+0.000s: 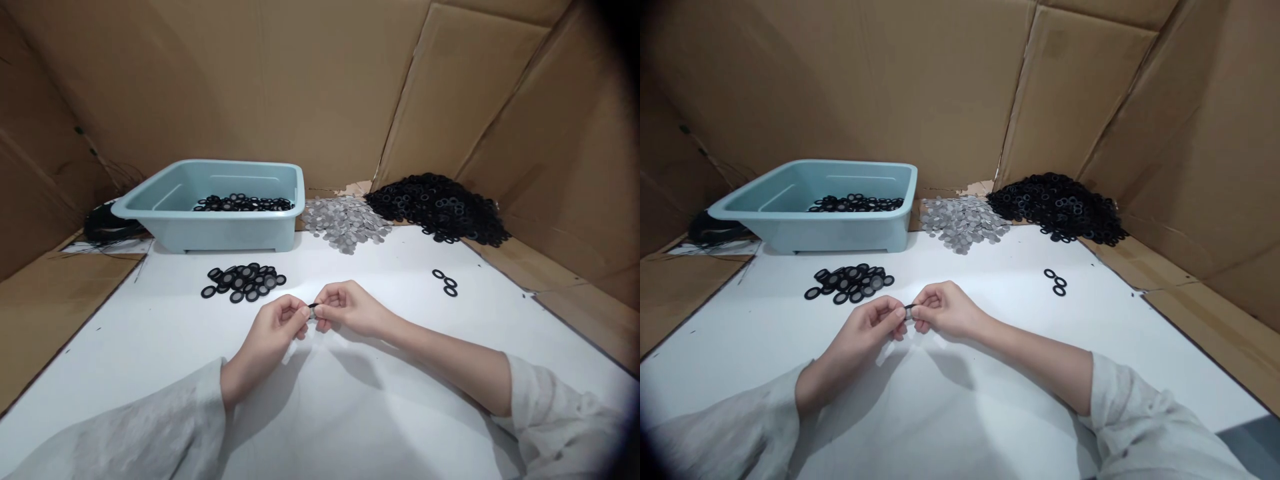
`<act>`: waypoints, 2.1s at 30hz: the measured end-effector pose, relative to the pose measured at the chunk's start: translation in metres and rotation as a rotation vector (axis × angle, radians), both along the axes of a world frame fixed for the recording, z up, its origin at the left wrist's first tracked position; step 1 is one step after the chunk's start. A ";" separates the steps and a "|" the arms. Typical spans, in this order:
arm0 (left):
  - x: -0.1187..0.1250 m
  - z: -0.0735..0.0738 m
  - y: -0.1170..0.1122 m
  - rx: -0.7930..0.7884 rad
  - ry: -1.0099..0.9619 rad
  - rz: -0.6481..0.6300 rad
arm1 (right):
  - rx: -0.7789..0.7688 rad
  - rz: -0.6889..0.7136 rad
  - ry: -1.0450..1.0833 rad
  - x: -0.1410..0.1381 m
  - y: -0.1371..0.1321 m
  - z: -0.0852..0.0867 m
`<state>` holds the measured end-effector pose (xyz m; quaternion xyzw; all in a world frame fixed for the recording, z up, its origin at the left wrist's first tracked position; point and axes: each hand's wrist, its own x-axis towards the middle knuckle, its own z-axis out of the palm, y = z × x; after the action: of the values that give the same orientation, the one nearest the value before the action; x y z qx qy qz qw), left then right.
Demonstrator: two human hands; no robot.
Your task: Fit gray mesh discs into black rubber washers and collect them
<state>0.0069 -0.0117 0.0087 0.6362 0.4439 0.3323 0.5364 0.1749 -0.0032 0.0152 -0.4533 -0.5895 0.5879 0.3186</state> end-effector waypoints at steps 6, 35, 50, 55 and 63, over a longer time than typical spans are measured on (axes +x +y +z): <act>0.000 -0.009 -0.001 0.018 0.010 0.005 | -0.125 0.068 0.161 0.001 0.003 -0.019; -0.004 -0.010 0.003 0.127 0.103 -0.126 | -0.159 0.106 0.040 0.001 0.001 -0.004; -0.001 -0.003 0.003 0.074 -0.005 -0.105 | 0.048 0.126 -0.020 -0.003 -0.005 -0.001; -0.004 -0.002 0.002 0.139 0.025 -0.077 | 0.050 0.043 -0.010 -0.002 -0.005 0.006; -0.003 -0.008 0.002 0.227 0.146 -0.102 | -0.190 0.156 0.050 0.001 0.000 0.005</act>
<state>0.0041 -0.0095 0.0006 0.7369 0.4086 0.3056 0.4435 0.1758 -0.0027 0.0205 -0.4194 -0.5563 0.6752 0.2423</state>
